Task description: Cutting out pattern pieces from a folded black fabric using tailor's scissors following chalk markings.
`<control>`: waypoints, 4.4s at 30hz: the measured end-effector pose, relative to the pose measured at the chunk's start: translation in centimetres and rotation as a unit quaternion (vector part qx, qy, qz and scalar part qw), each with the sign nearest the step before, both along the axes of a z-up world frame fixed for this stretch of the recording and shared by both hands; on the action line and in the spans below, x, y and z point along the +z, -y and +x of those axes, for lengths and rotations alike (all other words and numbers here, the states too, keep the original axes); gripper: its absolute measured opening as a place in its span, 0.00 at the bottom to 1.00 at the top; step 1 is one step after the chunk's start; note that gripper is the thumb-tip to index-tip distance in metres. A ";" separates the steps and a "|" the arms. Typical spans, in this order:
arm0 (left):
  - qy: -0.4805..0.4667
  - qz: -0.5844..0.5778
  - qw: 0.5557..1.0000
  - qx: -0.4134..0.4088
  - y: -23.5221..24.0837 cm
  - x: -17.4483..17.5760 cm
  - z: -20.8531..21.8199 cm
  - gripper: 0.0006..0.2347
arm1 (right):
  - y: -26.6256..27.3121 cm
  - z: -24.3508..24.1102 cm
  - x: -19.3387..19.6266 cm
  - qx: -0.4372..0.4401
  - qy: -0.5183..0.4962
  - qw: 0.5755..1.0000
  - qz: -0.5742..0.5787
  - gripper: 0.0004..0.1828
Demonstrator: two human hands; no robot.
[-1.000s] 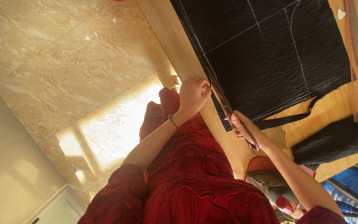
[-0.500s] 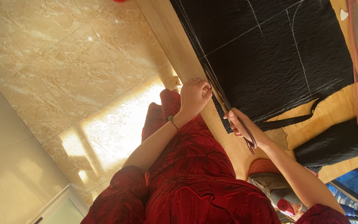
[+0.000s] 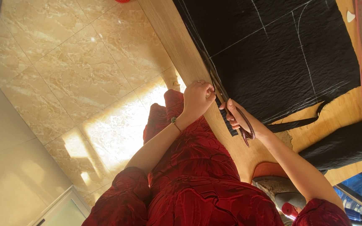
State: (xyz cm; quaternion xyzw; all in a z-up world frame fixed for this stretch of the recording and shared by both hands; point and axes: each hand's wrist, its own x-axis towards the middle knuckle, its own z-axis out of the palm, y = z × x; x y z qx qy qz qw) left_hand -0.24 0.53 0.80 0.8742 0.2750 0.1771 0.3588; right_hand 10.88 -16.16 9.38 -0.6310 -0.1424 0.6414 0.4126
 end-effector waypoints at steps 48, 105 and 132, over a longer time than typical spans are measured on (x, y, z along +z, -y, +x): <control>-0.052 -0.017 0.998 -0.039 -0.4 -0.2 -0.3 0.05 | -8.2 2.9 -1.0 -0.020 -0.012 1.000 0.021 0.29; -0.150 -0.096 0.963 -0.202 -2.5 0.5 0.0 0.06 | -19.3 7.4 -3.2 -0.016 -0.030 0.999 0.023 0.30; 0.330 -0.072 0.810 -0.480 -11.5 29.0 -5.7 0.13 | -17.5 8.3 -6.6 -0.020 -0.122 0.992 0.030 0.24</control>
